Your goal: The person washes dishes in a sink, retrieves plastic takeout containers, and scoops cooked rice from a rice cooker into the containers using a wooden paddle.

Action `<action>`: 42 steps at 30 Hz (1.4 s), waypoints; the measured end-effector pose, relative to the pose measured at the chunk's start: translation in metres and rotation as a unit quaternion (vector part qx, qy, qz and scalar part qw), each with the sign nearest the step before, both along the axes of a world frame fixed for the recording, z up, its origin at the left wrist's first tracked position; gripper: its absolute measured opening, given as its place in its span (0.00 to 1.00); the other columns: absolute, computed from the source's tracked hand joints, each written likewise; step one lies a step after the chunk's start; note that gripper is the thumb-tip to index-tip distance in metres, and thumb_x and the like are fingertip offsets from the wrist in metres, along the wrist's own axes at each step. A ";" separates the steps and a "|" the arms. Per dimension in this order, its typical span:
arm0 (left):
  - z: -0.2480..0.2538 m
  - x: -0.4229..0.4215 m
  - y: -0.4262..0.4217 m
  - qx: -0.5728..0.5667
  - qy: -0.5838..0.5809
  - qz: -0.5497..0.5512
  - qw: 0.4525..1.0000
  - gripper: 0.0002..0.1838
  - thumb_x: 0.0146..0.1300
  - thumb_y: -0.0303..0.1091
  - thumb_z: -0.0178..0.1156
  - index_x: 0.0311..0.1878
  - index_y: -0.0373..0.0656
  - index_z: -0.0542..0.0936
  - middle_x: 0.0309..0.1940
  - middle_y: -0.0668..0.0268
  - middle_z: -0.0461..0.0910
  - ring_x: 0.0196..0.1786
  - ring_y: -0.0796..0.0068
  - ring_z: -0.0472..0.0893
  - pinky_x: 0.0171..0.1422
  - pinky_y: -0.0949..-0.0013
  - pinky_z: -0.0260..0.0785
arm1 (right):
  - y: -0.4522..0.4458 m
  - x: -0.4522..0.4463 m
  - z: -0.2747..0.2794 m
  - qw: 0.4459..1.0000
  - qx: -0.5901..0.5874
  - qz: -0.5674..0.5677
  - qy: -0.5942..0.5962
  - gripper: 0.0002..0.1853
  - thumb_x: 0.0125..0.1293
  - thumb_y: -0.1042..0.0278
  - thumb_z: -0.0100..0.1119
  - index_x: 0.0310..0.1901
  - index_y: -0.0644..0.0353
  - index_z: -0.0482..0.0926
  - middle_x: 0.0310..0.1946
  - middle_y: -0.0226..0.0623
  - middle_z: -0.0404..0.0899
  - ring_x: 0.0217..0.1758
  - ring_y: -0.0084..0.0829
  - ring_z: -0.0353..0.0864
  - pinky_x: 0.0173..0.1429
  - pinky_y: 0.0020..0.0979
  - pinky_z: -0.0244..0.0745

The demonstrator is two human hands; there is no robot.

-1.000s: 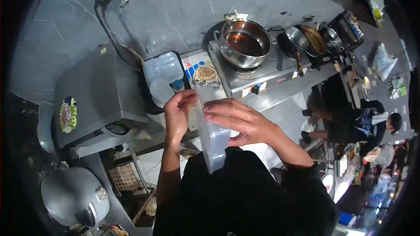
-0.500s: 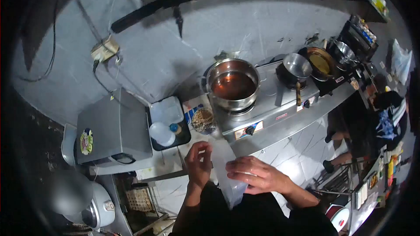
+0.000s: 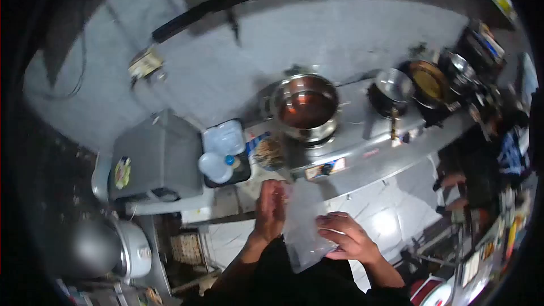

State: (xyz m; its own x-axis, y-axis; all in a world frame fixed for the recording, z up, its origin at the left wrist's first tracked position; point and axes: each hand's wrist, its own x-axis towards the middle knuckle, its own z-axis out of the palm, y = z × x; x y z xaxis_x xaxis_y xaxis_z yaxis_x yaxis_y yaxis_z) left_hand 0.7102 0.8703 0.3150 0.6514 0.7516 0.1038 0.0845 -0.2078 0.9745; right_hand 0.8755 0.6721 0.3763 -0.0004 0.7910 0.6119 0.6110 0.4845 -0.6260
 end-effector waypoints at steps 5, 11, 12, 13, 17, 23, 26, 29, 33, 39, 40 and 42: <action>0.027 -0.034 0.006 -0.031 -0.083 0.010 0.996 0.10 0.83 0.34 0.46 0.57 0.38 0.67 0.52 0.61 0.77 0.49 0.76 0.75 0.55 0.70 0.70 | 0.017 -0.034 -0.012 0.999 0.038 -0.026 0.008 0.26 0.64 0.51 0.69 0.53 0.67 0.82 0.56 0.45 0.80 0.62 0.48 0.82 0.64 0.53 0.79; 0.020 -0.123 0.039 -0.025 -0.171 0.088 0.981 0.15 0.82 0.40 0.49 0.60 0.39 0.66 0.57 0.59 0.75 0.56 0.75 0.74 0.63 0.68 0.68 | 0.076 -0.097 0.004 0.999 0.036 0.012 -0.037 0.22 0.60 0.56 0.74 0.48 0.63 0.82 0.54 0.41 0.81 0.60 0.47 0.83 0.62 0.50 0.81; 0.015 -0.142 0.049 -0.025 -0.195 0.101 0.975 0.16 0.82 0.41 0.50 0.60 0.39 0.66 0.57 0.59 0.75 0.56 0.75 0.75 0.62 0.67 0.68 | 0.089 -0.115 0.005 0.999 0.039 0.020 -0.033 0.21 0.60 0.58 0.75 0.48 0.63 0.82 0.54 0.41 0.81 0.60 0.47 0.83 0.61 0.49 0.81; 0.012 -0.162 0.059 -0.027 -0.218 0.113 0.969 0.17 0.82 0.42 0.51 0.60 0.39 0.66 0.57 0.59 0.75 0.56 0.75 0.75 0.62 0.67 0.68 | 0.101 -0.133 0.007 0.998 0.039 0.027 -0.028 0.20 0.60 0.60 0.75 0.48 0.62 0.82 0.54 0.40 0.81 0.60 0.46 0.83 0.61 0.49 0.81; 0.033 -0.248 0.081 -0.087 -0.240 0.156 0.954 0.23 0.80 0.53 0.51 0.61 0.43 0.65 0.57 0.57 0.76 0.56 0.70 0.76 0.64 0.63 0.68 | 0.143 -0.196 0.009 0.994 0.044 0.059 -0.083 0.20 0.59 0.66 0.76 0.53 0.57 0.83 0.60 0.39 0.81 0.60 0.45 0.83 0.60 0.47 0.80; 0.036 -0.337 0.119 -0.019 -0.272 0.140 0.952 0.24 0.75 0.47 0.59 0.63 0.44 0.64 0.57 0.52 0.76 0.59 0.64 0.75 0.69 0.55 0.65 | 0.193 -0.268 0.021 0.990 0.032 0.120 -0.071 0.24 0.61 0.72 0.74 0.60 0.57 0.82 0.64 0.38 0.79 0.62 0.45 0.83 0.60 0.44 0.79; 0.031 -0.366 0.132 -0.059 -0.266 0.149 0.951 0.24 0.69 0.38 0.66 0.60 0.46 0.64 0.57 0.51 0.76 0.59 0.63 0.75 0.68 0.55 0.65 | 0.203 -0.295 0.019 0.992 0.067 0.095 -0.055 0.24 0.60 0.77 0.74 0.59 0.57 0.82 0.62 0.36 0.81 0.62 0.41 0.84 0.58 0.43 0.81; 0.029 -0.383 0.141 -0.097 -0.281 0.153 0.943 0.24 0.65 0.32 0.71 0.56 0.47 0.66 0.56 0.54 0.77 0.57 0.64 0.76 0.67 0.56 0.66 | 0.208 -0.312 0.024 0.993 0.062 0.079 -0.062 0.23 0.59 0.77 0.75 0.58 0.58 0.83 0.58 0.36 0.83 0.62 0.41 0.84 0.56 0.42 0.83; 0.042 -0.389 0.149 -0.051 -0.261 0.153 0.952 0.22 0.61 0.30 0.73 0.52 0.46 0.70 0.53 0.58 0.78 0.55 0.66 0.76 0.63 0.60 0.69 | 0.209 -0.319 0.031 0.987 0.117 0.077 -0.077 0.17 0.61 0.77 0.74 0.52 0.57 0.84 0.56 0.34 0.84 0.61 0.39 0.85 0.60 0.38 0.85; 0.045 -0.389 0.163 0.007 -0.136 0.096 0.986 0.23 0.53 0.24 0.71 0.52 0.41 0.74 0.51 0.58 0.79 0.53 0.68 0.77 0.60 0.65 0.71 | 0.191 -0.298 0.024 0.986 0.093 0.064 -0.125 0.21 0.61 0.78 0.67 0.57 0.58 0.83 0.63 0.36 0.78 0.71 0.40 0.77 0.65 0.37 0.82; 0.042 -0.386 0.168 0.024 -0.113 0.079 0.990 0.23 0.52 0.24 0.70 0.52 0.40 0.75 0.50 0.58 0.79 0.53 0.68 0.78 0.60 0.65 0.71 | 0.182 -0.290 0.023 0.985 0.080 0.052 -0.141 0.22 0.62 0.78 0.65 0.59 0.58 0.82 0.64 0.37 0.77 0.72 0.41 0.75 0.66 0.38 0.81; 0.044 -0.382 0.175 0.028 -0.069 0.050 0.996 0.22 0.55 0.28 0.67 0.53 0.37 0.75 0.48 0.58 0.79 0.51 0.68 0.79 0.61 0.65 0.71 | 0.169 -0.284 0.018 0.990 0.068 0.041 -0.113 0.23 0.65 0.77 0.58 0.63 0.63 0.77 0.65 0.45 0.75 0.73 0.46 0.73 0.71 0.42 0.75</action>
State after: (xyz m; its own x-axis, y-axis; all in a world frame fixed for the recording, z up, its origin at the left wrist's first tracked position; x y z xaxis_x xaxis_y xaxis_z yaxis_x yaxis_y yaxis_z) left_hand 0.3280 1.0450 0.3591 0.5504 0.8025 0.2303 -0.0261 -0.2591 0.9655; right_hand 0.5920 0.8410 0.3941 -0.2105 0.6929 0.6897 0.6832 0.6089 -0.4032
